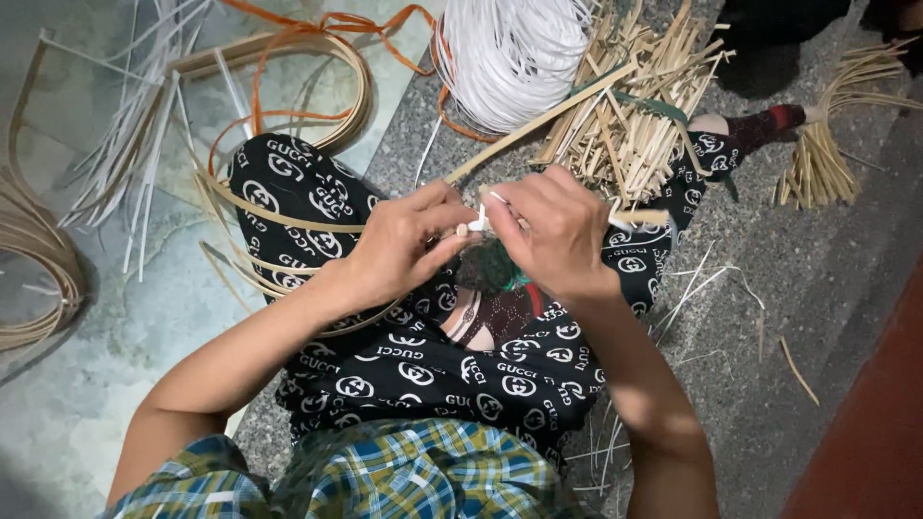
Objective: The recorder is weaving and wrapping strips around a bamboo or wooden frame to assemble furniture parts.
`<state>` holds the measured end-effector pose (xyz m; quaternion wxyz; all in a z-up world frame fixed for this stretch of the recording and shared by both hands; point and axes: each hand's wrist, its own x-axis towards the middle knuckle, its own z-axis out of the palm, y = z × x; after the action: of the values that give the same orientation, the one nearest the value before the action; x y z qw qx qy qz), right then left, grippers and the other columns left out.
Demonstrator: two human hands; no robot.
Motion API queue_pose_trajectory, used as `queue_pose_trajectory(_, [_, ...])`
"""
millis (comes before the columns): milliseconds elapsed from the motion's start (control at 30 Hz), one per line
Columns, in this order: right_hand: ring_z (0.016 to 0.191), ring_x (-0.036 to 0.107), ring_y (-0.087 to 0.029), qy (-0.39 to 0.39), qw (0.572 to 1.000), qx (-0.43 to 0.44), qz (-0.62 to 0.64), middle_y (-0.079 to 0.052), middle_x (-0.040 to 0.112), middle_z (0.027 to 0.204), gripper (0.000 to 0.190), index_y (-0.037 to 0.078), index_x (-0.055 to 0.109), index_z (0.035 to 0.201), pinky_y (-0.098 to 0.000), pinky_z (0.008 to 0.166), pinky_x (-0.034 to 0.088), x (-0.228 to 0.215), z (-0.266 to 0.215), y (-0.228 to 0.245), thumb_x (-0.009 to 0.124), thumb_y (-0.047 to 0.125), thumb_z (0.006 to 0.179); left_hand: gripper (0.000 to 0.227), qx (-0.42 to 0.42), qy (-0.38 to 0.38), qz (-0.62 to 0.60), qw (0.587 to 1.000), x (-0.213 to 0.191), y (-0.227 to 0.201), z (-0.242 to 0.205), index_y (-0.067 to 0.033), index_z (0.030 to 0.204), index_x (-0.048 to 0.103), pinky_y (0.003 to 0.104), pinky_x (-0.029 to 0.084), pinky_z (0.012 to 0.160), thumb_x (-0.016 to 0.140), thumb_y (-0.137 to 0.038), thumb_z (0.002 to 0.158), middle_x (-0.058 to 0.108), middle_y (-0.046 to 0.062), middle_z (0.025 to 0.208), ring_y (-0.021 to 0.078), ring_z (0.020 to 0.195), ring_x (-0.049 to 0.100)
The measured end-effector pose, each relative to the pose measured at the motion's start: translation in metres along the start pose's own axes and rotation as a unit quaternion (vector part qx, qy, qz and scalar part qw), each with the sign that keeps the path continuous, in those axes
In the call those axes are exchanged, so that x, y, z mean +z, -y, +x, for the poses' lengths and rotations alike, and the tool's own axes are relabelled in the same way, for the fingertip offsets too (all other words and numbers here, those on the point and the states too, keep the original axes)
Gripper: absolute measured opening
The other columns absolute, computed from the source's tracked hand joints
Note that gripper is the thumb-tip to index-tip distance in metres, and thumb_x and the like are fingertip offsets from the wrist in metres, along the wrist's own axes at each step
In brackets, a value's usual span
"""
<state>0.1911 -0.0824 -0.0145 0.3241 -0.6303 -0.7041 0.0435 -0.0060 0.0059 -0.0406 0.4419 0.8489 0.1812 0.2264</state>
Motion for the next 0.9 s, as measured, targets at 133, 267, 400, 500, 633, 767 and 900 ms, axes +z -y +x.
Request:
queue_pose_trajectory(133, [0.072, 0.064, -0.023, 0.007, 1.000, 0.026, -0.008, -0.007, 0.070, 0.080, 0.006, 0.006, 0.077, 0.093, -0.0384, 0.062, 0.049, 0.005, -0.004, -0.007, 0.079, 0.011, 0.093, 0.029, 0.049, -0.066, 0.006, 0.997, 0.006, 0.007, -0.003, -0.0019, 0.114, 0.064, 0.038, 0.055, 0.071, 0.079, -0.010, 0.090, 0.065, 0.012, 0.100, 0.0324, 0.085, 0.068])
queue_pose_trajectory(267, [0.070, 0.065, -0.018, 0.018, 0.998, 0.053, -0.018, -0.008, 0.074, 0.087, 0.010, 0.007, 0.080, 0.104, -0.0332, 0.058, 0.050, -0.013, -0.018, -0.040, 0.072, 0.013, 0.100, 0.029, 0.102, -0.031, 0.090, 0.990, 0.004, 0.005, 0.000, -0.0016, 0.114, 0.062, 0.043, 0.054, 0.070, 0.070, 0.001, 0.086, 0.063, 0.014, 0.096, 0.0342, 0.082, 0.066])
queue_pose_trajectory(400, [0.082, 0.069, -0.016, -0.070, 0.961, 0.244, -0.107, -0.007, 0.077, 0.105, 0.015, 0.010, 0.078, 0.114, -0.0315, 0.073, 0.056, -0.060, -0.063, -0.123, 0.066, 0.019, 0.114, 0.018, 0.036, -0.036, 0.063, 0.997, -0.004, 0.008, 0.001, 0.0002, 0.111, 0.058, 0.044, 0.053, 0.070, 0.067, -0.001, 0.095, 0.064, 0.016, 0.097, 0.0370, 0.086, 0.066])
queue_pose_trajectory(500, [0.090, 0.068, -0.021, -0.025, 0.941, 0.247, -0.230, -0.008, 0.077, 0.104, 0.014, 0.011, 0.080, 0.108, -0.0370, 0.082, 0.053, -0.068, -0.094, -0.146, 0.069, 0.020, 0.104, 0.019, -0.003, -0.020, 0.090, 0.996, -0.007, 0.014, 0.002, 0.0004, 0.110, 0.059, 0.047, 0.051, 0.073, 0.065, -0.003, 0.093, 0.065, 0.017, 0.093, 0.0390, 0.087, 0.065])
queue_pose_trajectory(633, [0.107, 0.064, -0.027, 0.059, 0.960, 0.262, -0.081, -0.015, 0.075, 0.113, 0.022, 0.007, 0.078, 0.115, -0.0404, 0.094, 0.049, -0.027, -0.100, -0.108, 0.068, 0.018, 0.098, 0.015, -0.030, 0.006, 0.115, 0.993, -0.002, 0.023, 0.004, -0.0027, 0.108, 0.059, 0.050, 0.050, 0.078, 0.064, -0.005, 0.094, 0.066, 0.018, 0.090, 0.0404, 0.088, 0.065])
queue_pose_trajectory(767, [0.104, 0.067, -0.019, 0.123, 0.915, 0.296, 0.244, -0.012, 0.068, 0.118, 0.031, 0.003, 0.065, 0.128, -0.0315, 0.087, 0.056, 0.009, -0.061, -0.032, 0.061, 0.019, 0.101, 0.018, 0.026, 0.015, 0.097, 0.995, 0.003, 0.015, 0.010, 0.0004, 0.112, 0.050, 0.055, 0.047, 0.095, 0.061, -0.006, 0.099, 0.067, 0.018, 0.089, 0.0417, 0.090, 0.066])
queue_pose_trajectory(900, [0.091, 0.063, -0.009, 0.114, 0.898, 0.231, 0.358, -0.006, 0.067, 0.096, 0.024, 0.000, 0.065, 0.124, -0.0255, 0.076, 0.053, -0.002, -0.043, 0.002, 0.056, 0.012, 0.106, 0.029, -0.013, 0.031, 0.081, 0.996, 0.000, 0.003, 0.016, 0.0047, 0.120, 0.047, 0.049, 0.051, 0.070, 0.059, -0.002, 0.094, 0.067, 0.021, 0.090, 0.0437, 0.084, 0.066])
